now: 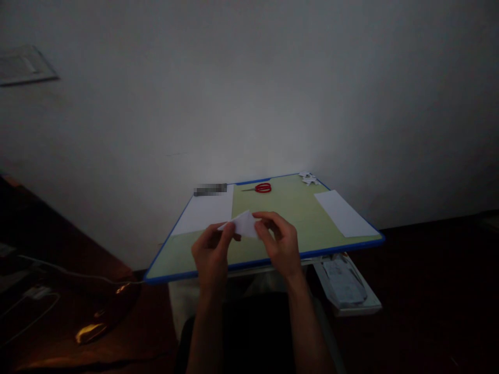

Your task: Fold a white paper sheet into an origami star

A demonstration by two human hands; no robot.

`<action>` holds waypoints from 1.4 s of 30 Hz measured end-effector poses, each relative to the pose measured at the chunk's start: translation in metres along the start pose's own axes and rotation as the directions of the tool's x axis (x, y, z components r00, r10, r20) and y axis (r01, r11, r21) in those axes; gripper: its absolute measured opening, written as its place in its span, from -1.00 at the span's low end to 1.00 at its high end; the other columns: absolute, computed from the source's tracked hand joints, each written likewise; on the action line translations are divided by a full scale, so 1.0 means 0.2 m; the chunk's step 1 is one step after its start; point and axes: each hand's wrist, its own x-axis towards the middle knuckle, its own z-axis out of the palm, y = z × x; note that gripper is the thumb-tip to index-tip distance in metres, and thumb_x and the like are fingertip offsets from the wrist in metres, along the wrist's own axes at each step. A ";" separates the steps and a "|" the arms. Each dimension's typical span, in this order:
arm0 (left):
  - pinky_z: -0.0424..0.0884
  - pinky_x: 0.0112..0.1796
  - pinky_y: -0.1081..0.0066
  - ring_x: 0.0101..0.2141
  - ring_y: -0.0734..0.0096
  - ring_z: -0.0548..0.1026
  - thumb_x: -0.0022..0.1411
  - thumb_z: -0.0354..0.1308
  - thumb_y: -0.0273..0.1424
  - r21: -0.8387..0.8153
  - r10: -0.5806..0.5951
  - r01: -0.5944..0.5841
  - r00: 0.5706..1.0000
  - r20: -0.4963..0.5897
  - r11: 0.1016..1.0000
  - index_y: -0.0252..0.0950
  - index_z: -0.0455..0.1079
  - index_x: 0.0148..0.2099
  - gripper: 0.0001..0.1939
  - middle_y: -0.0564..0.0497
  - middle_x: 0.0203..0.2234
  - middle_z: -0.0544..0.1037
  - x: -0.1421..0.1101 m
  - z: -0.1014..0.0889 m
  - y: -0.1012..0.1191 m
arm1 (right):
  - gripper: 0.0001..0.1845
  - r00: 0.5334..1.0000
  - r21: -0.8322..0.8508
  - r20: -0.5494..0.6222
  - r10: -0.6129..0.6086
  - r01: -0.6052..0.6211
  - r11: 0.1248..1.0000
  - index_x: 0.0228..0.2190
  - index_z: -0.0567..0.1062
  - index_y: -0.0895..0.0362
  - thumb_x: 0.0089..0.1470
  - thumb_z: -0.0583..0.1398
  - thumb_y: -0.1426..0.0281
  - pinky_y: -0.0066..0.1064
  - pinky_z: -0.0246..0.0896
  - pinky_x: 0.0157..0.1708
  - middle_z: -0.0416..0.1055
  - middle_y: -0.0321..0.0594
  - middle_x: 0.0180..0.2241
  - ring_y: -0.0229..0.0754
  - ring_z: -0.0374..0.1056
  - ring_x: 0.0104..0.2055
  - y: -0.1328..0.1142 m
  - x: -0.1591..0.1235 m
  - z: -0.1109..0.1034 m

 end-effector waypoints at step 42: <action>0.10 -0.54 0.43 -0.61 0.46 0.20 0.48 0.01 0.04 0.319 0.111 -0.194 0.959 0.261 0.927 -0.20 0.28 -0.45 -0.47 0.14 -0.66 0.29 0.04 -0.07 -0.06 | -0.91 0.928 -0.213 0.312 -0.202 0.276 0.937 -0.25 0.67 0.03 0.31 0.32 0.37 -0.34 0.36 -0.28 0.54 -0.27 -0.36 -0.19 0.47 -0.31 -0.10 0.00 -0.06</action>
